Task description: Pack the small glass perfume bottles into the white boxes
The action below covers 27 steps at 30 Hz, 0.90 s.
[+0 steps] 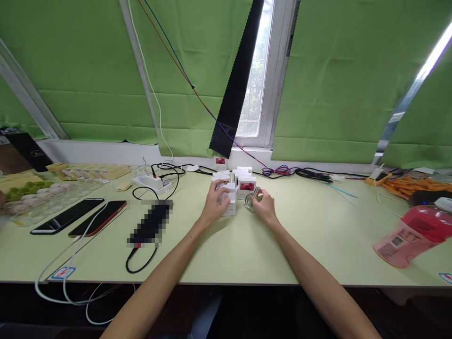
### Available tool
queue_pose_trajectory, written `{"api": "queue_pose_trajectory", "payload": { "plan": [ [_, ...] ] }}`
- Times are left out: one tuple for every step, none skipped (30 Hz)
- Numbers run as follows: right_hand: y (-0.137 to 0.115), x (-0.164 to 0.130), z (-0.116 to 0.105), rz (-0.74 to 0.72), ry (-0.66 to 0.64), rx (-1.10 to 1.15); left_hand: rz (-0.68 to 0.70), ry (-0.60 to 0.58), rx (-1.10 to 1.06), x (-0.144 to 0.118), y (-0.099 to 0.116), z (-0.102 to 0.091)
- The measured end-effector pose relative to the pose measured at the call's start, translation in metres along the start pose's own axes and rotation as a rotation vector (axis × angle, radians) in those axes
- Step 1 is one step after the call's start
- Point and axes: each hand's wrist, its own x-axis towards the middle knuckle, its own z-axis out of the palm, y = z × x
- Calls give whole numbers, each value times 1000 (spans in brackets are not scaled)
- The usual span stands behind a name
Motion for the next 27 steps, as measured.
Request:
{"api": "queue_pose_trajectory", "payload": {
  "plan": [
    [0, 0, 0, 5, -5, -1, -2, 4, -5, 0, -1, 0],
    [0, 1, 0, 8, -9, 1, -2, 8, -10, 1, -1, -1],
    [-1, 1, 0, 8, -12, 5, -3, 11, -15, 1, -2, -1],
    [-1, 1, 0, 7, -13, 10, -4, 13, -19, 1, -3, -1],
    [-1, 1, 0, 5, -14, 14, -7, 15, -21, 2, -3, -1],
    [-1, 1, 0, 4, -13, 17, -12, 18, -21, 2, -4, -1],
    [-1, 1, 0, 3, -10, 18, -19, 19, -19, 2, -5, -1],
    [-1, 1, 0, 3, -8, 17, -27, 18, -15, 1, -5, -1],
    [-1, 1, 0, 2, -8, 15, -34, 17, -13, 1, -6, 0],
    [-1, 1, 0, 0, -8, 13, -42, 18, -11, 1, -7, 0],
    [-1, 1, 0, -4, -7, 10, -48, 19, -13, 1, -8, 1],
    [0, 1, 0, -9, -8, 8, -54, 19, -18, 0, -8, 1],
    [0, 2, 1, -13, -7, 7, -60, 18, -24, 0, -8, 2],
    [1, 2, 1, -15, -4, 6, -64, 15, -30, 0, -9, 3],
    [1, 2, 1, -12, 1, 5, -67, 8, -36, 0, -8, 4],
    [2, 3, 1, -7, 3, 5, -67, -5, -38, 0, -8, 4],
    [2, 3, 1, -2, 2, 6, -68, -21, -36, -1, -7, 5],
    [2, 3, 1, 3, 0, 8, -70, -39, -34, -1, -6, 5],
    [2, 3, 2, 7, -2, 12, -72, -59, -32, -1, -5, 5],
    [2, 3, 2, 8, -4, 14, -76, -82, -33, -2, -4, 5],
    [2, 3, 2, 8, -2, 14, -82, -104, -35, -2, -3, 5],
    [1, 2, 2, 9, 3, 13, -91, -124, -38, -3, -2, 5],
    [1, 2, 2, 11, 7, 12, -99, -142, -41, -4, -2, 5],
    [0, 1, 1, 15, 9, 14, -103, -161, -43, -5, -2, 5],
    [0, 1, 1, 19, 8, 17, -103, -178, -43, -6, -2, 5],
    [-1, 0, 1, 24, 4, 23, -99, -194, -41, -7, -2, 5],
    [-2, 0, 1, 27, 0, 33, -93, -206, -37, -8, -2, 5]
  ]
}}
